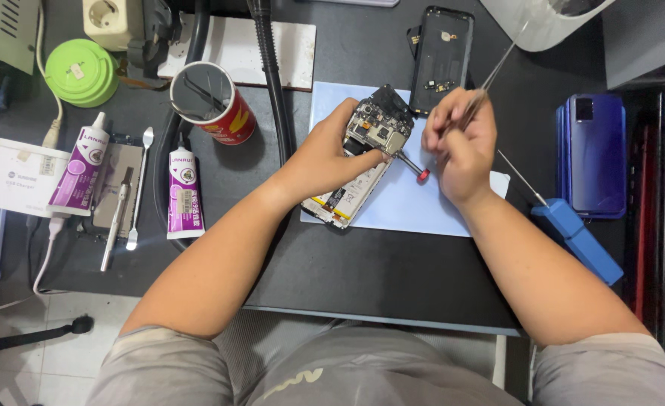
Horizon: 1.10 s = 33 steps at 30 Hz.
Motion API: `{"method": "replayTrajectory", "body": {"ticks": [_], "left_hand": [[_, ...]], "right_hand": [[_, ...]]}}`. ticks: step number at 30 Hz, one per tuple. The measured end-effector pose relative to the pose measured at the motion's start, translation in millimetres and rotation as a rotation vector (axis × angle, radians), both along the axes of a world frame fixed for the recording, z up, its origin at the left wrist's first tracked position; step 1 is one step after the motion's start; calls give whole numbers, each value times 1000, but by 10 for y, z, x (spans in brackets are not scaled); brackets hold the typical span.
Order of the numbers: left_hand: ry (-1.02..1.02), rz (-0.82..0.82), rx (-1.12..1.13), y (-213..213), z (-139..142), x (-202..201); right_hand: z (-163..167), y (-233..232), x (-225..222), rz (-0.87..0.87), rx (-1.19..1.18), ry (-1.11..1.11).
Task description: The person disassembles a smartphone on a workbench using a screwdriver and tweezers. They remove screws, lift internal components, and separate the camera module from the main body.
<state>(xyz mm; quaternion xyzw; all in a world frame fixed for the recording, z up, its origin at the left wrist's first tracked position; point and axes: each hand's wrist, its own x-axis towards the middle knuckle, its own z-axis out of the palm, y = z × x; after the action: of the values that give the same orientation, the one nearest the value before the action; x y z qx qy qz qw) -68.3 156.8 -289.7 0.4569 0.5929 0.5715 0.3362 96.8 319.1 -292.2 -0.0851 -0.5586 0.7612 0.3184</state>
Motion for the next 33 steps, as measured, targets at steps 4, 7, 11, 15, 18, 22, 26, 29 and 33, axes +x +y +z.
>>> {"method": "replayTrajectory", "body": {"ticks": [4, 7, 11, 15, 18, 22, 26, 29, 33], "left_hand": [[26, 46, -10, 10, -37, -17], [58, 53, -17, 11, -71, -18], [58, 57, -38, 5, -64, -23], [113, 36, 12, -34, 31, -9], [175, 3, 9, -64, 115, 11], [265, -31, -90, -80, 179, 21], [408, -87, -84, -105, 197, 49], [549, -112, 12, -137, 207, 88], [629, -173, 74, -157, 229, 147]], "right_hand": [[63, -88, 1, -7, 576, -105], [83, -119, -14, -11, 686, -370], [47, -120, -17, -84, 759, -322], [-52, -90, 5, -166, 610, -218], [-132, -40, 9, -258, 461, -142], [-202, 46, -2, -293, 295, -61], [-221, 106, -8, -309, 228, -71], [-213, 123, -11, -300, 185, -83], [-186, 125, -17, -274, 150, -64]]}}
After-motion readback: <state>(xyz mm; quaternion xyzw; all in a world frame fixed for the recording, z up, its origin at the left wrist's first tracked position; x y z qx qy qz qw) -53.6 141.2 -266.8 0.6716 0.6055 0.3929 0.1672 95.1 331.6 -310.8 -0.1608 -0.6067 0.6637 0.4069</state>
